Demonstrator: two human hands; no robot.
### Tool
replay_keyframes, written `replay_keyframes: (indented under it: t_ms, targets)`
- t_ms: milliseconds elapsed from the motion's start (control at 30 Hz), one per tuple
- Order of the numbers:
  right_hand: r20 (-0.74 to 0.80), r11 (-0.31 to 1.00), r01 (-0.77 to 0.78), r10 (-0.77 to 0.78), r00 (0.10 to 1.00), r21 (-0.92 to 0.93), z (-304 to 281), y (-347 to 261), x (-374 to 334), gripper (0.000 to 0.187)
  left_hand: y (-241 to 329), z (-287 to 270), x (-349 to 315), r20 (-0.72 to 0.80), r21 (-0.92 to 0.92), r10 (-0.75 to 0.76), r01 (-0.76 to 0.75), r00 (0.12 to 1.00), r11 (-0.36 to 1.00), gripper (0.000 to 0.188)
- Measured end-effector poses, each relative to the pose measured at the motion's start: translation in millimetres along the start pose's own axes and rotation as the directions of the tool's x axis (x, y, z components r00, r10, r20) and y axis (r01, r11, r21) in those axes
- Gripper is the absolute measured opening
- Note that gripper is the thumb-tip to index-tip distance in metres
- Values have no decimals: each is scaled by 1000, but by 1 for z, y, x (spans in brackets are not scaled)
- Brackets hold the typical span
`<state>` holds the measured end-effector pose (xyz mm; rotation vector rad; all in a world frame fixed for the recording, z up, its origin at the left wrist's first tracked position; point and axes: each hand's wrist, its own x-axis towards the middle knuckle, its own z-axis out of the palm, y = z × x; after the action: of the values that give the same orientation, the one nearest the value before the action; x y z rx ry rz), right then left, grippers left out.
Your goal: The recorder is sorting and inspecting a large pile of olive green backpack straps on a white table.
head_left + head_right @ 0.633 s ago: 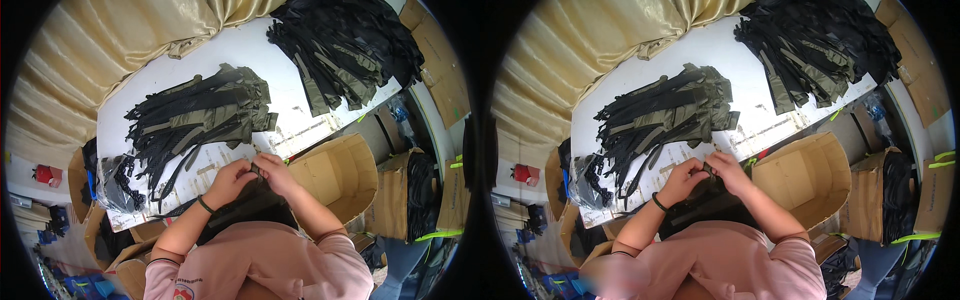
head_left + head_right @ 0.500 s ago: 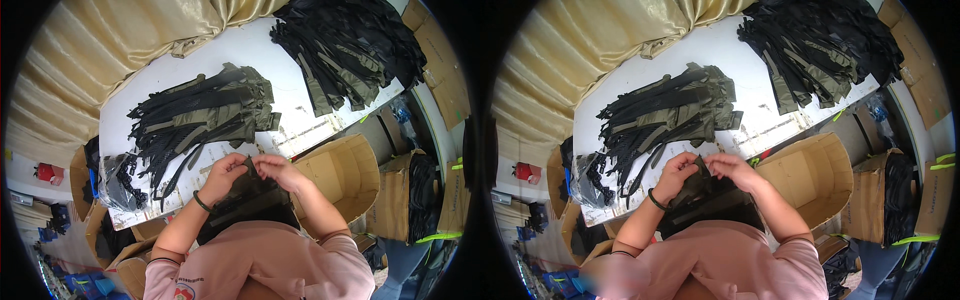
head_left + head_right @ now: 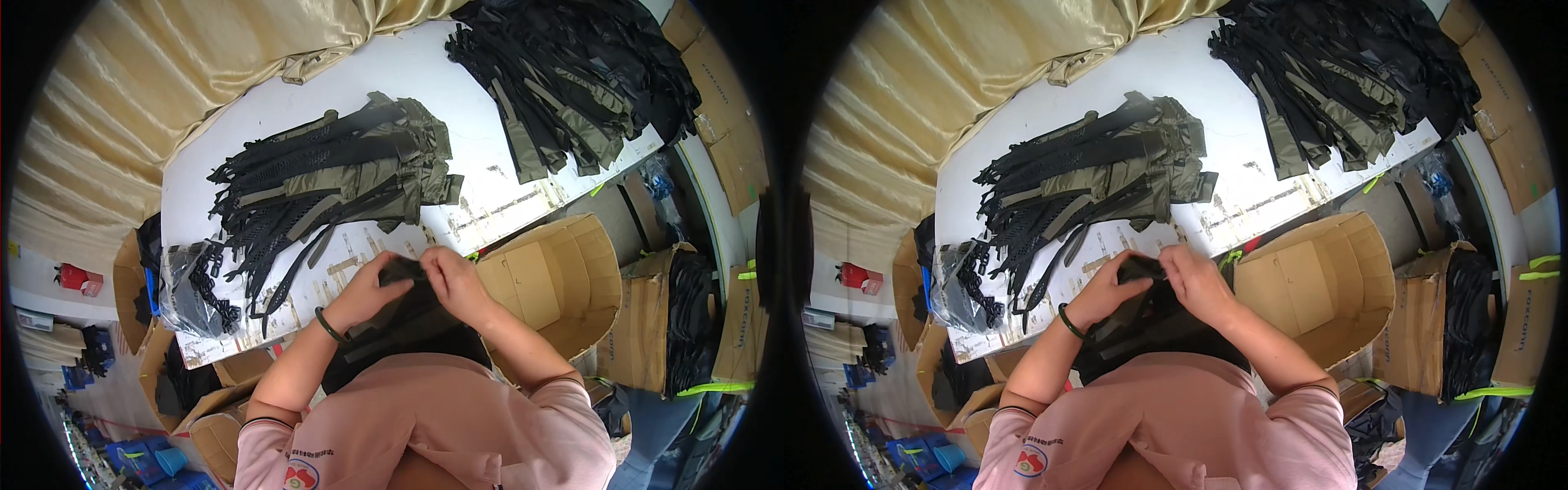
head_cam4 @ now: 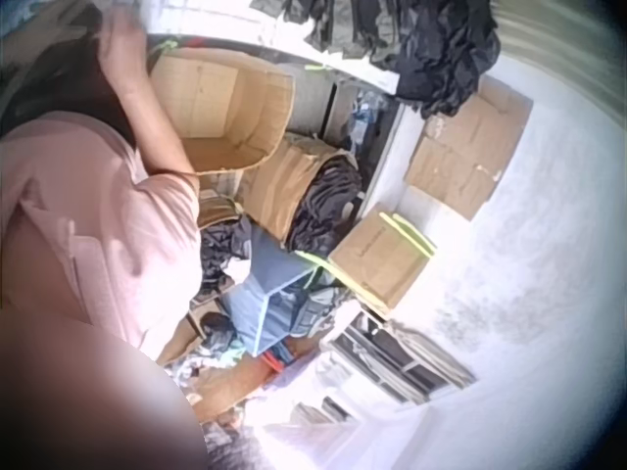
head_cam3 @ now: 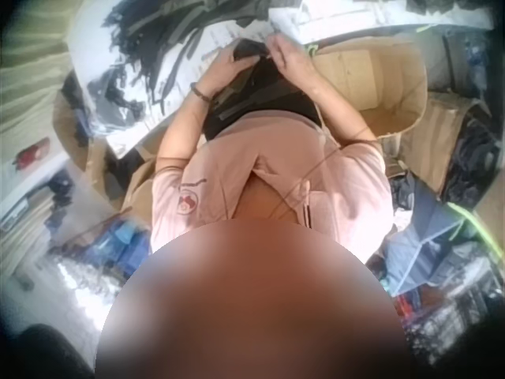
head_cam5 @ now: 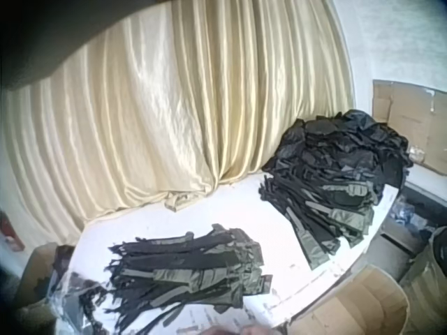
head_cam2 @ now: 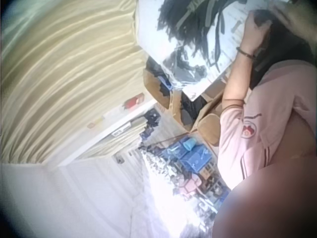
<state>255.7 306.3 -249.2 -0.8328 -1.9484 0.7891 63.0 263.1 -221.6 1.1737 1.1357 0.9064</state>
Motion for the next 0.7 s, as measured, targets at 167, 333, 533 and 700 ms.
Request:
replay_keyframes:
  t_ms: [167, 333, 533, 700]
  targets:
    - [3, 941, -298, 302, 953, 160, -15, -14, 12, 17, 6, -4, -2, -72, -126, -283, 272, 957, 954, 25]
    - [163, 952, -183, 146, 976, 244, -6, 3, 9, 12, 4, 0, -2, -68, -243, -290, 266, 955, 933, 30]
    - [350, 862, -408, 297, 888, 303, -8, -25, 25, 13, -7, -7, -1, -94, -33, -256, 254, 962, 967, 31]
    - [409, 770, -579, 453, 792, 269, -14, 6, 0, 14, -56, -29, -31, 176, 396, -181, 99, 968, 913, 40]
